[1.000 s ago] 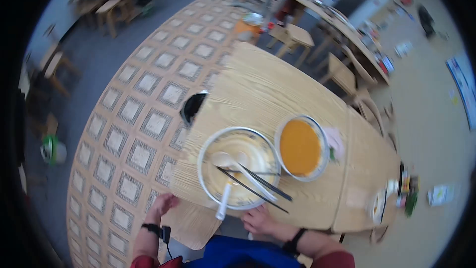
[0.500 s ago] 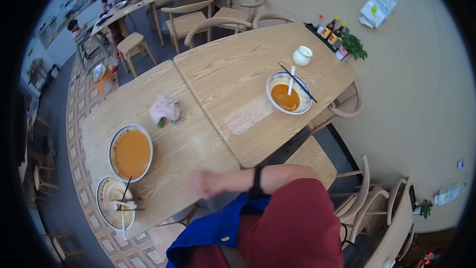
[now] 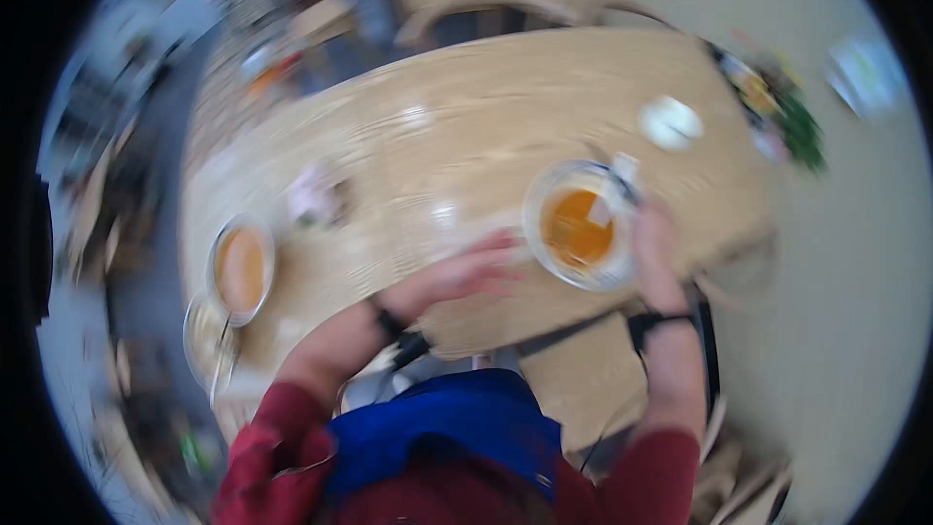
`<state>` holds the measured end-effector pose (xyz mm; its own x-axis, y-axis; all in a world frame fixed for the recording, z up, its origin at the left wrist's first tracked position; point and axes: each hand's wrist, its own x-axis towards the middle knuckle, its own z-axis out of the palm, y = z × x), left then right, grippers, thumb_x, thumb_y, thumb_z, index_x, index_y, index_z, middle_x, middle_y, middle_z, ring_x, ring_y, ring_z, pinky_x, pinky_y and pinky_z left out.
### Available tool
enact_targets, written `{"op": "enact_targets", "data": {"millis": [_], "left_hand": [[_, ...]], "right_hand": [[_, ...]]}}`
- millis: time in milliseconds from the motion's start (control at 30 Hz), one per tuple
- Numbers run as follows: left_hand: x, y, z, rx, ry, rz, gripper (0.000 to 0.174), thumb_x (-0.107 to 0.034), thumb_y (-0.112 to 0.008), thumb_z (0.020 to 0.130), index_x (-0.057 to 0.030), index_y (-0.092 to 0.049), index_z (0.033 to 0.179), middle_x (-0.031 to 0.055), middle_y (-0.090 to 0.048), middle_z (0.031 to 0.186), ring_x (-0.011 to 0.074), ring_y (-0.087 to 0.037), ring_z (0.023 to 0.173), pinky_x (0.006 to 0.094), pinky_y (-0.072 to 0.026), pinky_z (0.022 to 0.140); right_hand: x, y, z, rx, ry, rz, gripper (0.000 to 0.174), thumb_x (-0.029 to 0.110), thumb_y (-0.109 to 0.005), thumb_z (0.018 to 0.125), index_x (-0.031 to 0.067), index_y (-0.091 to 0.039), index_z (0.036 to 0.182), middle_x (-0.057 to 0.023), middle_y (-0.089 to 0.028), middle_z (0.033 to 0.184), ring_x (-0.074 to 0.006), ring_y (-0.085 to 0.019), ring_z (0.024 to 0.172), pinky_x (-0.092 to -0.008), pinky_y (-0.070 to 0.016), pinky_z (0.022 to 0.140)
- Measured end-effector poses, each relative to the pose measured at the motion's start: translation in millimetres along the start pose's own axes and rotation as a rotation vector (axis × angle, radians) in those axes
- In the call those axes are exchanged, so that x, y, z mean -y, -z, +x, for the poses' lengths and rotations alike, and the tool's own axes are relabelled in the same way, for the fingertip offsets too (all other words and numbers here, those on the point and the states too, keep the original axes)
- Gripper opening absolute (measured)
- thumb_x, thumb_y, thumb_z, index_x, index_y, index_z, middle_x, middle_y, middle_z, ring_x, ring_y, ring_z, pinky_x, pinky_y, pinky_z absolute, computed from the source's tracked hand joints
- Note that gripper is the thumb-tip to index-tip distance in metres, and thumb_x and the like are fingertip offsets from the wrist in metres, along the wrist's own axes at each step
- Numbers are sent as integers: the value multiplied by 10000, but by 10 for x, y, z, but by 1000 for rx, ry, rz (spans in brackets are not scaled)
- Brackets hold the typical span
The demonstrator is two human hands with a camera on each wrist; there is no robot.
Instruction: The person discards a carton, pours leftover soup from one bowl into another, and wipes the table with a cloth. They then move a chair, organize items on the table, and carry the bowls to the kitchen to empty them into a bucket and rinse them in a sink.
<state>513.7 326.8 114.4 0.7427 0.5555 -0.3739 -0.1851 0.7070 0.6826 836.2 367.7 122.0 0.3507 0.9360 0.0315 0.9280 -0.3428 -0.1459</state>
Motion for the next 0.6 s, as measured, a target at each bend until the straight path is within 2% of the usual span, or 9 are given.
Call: {"op": "enact_targets", "data": {"millis": [33, 100, 133, 200, 267, 333, 400, 500, 600], "left_hand": [[-91, -85, 165, 37, -59, 23, 602, -282, -513, 901, -150, -190, 1392, 81, -301, 1389, 274, -503, 1104, 422, -494, 822], [-197, -184, 388, -35, -75, -31, 566, -258, -565, 862, -194, -268, 1339, 90, -433, 1285, 301, -500, 1100, 479, -501, 806], [-37, -73, 687, -41, -132, -153, 604, -187, -578, 829, -190, -260, 1342, 100, -439, 1266, 317, -504, 1092, 543, -497, 772], [-2, -133, 745, -62, -174, -312, 631, -75, -562, 761, -171, -284, 1320, 124, -462, 1220, 335, -520, 1068, 584, -486, 750], [34, -108, 848, -17, -149, -342, 640, -43, -548, 725, -159, -301, 1304, 135, -476, 1193, 342, -532, 1048, 582, -490, 745], [135, -33, 865, 19, -116, -378, 651, -12, -533, 689, -147, -317, 1287, 145, -489, 1165, 349, -544, 1028, 579, -494, 741], [202, 52, 926, 27, -157, -418, 647, -3, -527, 656, -110, -334, 1264, 163, -502, 1130, 360, -562, 990, 586, -497, 725], [186, 56, 631, 76, -184, -526, 596, -39, -553, 675, -61, -369, 1242, 155, -539, 1118, 309, -582, 978, 533, -498, 777], [148, 125, 82, 49, -236, -667, 486, -120, -575, 736, -30, -449, 1197, 149, -574, 1105, 254, -573, 1014, 441, -449, 905]], "right_hand": [[-108, -152, 101, 39, -14, 210, 204, 148, -486, 792, 29, -587, 924, -173, -610, 871, -342, -591, 808, -447, -458, 704], [-248, -343, 243, 37, 107, 189, 264, 117, -511, 801, 29, -563, 1045, -174, -626, 928, -341, -605, 842, -442, -457, 710], [-99, -184, 175, 33, 33, 164, 213, 127, -473, 838, 44, -549, 1020, -204, -617, 915, -359, -591, 856, -452, -451, 733], [-193, -217, 123, -21, 135, 91, 193, 106, -503, 835, 32, -541, 1010, -217, -614, 920, -379, -587, 842, -452, -447, 719], [-250, -175, 96, 9, 136, 60, 207, 97, -504, 838, 27, -536, 1030, -220, -613, 913, -386, -586, 837, -448, -445, 713], [-315, -207, 149, -46, 252, 315, 261, 84, -494, 848, 27, -522, 1101, -218, -616, 906, -388, -587, 831, -433, -445, 700], [-299, -263, 247, -31, 305, 384, 292, 70, -485, 853, 38, -517, 1141, -219, -615, 902, -386, -586, 821, -422, -446, 700], [-110, -57, 265, -27, 372, 354, 265, 65, -483, 857, 19, -529, 1115, -218, -616, 919, -357, -597, 809, -405, -450, 698], [488, 236, 116, 115, 531, 538, 242, 42, -473, 860, -16, -534, 1087, -188, -617, 903, -279, -594, 794, -357, -453, 707]]}}
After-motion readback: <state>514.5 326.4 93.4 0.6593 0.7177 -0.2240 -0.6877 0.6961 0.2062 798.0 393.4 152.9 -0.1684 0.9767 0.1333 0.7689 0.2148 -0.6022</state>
